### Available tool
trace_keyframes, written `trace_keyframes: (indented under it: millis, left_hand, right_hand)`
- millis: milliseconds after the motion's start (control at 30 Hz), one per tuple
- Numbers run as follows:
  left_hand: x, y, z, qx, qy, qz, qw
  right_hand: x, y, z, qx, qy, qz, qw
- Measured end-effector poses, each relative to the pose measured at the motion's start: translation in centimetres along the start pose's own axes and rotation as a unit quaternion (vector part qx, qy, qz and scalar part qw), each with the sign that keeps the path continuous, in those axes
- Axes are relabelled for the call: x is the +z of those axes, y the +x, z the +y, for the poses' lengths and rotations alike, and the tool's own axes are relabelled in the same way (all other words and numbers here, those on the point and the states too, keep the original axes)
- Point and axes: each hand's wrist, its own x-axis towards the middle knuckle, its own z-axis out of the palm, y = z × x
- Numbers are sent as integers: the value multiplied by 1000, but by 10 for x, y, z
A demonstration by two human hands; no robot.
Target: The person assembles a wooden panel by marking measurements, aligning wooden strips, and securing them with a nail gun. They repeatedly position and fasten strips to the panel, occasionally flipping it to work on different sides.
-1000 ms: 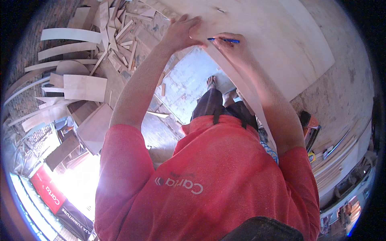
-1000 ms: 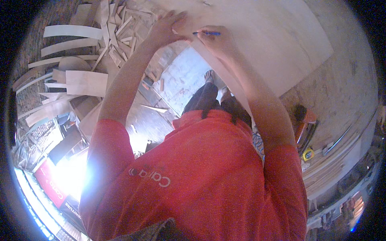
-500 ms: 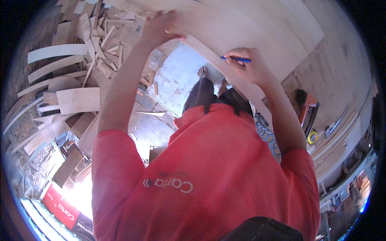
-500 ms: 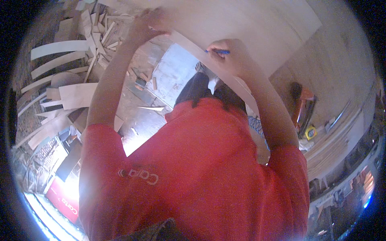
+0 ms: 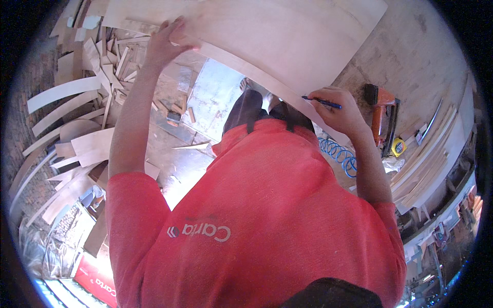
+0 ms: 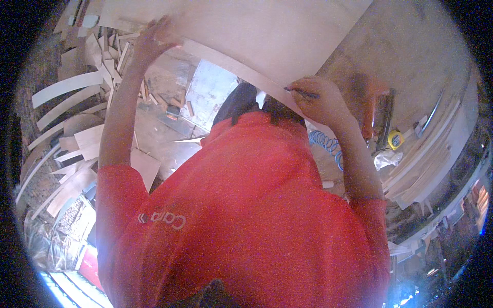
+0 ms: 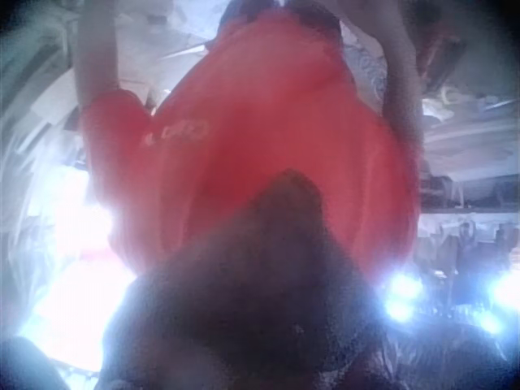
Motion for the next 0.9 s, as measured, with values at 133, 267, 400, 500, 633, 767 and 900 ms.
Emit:
trace_keyframes:
  millis: [133, 267, 400, 500, 633, 767, 900]
  left_hand:
    - [-7, 1, 5, -15, -43, -16, 999]
    - [-2, -2, 5, -26, -32, -23, 999]
    - [-1, -2, -5, -16, -43, -31, 998]
    - [-4, -4, 2, -28, -66, -32, 997]
    - [-8, -5, 9, -36, -54, -34, 997]
    - [0, -6, 6, -23, -20, -12, 999]
    - [-11, -3, 16, -15, -46, 1, 999]
  right_hand:
    - [-9, -11, 1, 51, -24, -33, 998]
    - [-1, -18, 11, 34, 2, -10, 999]
    - [7, -18, 6, 8, 72, 48, 996]
    - [22, -18, 2, -15, -31, 60, 998]
    - [50, -17, -13, -23, -161, 104, 981]
    - [71, -14, -14, 25, -202, 138, 969]
    - [76, -12, -13, 26, -216, 158, 963]
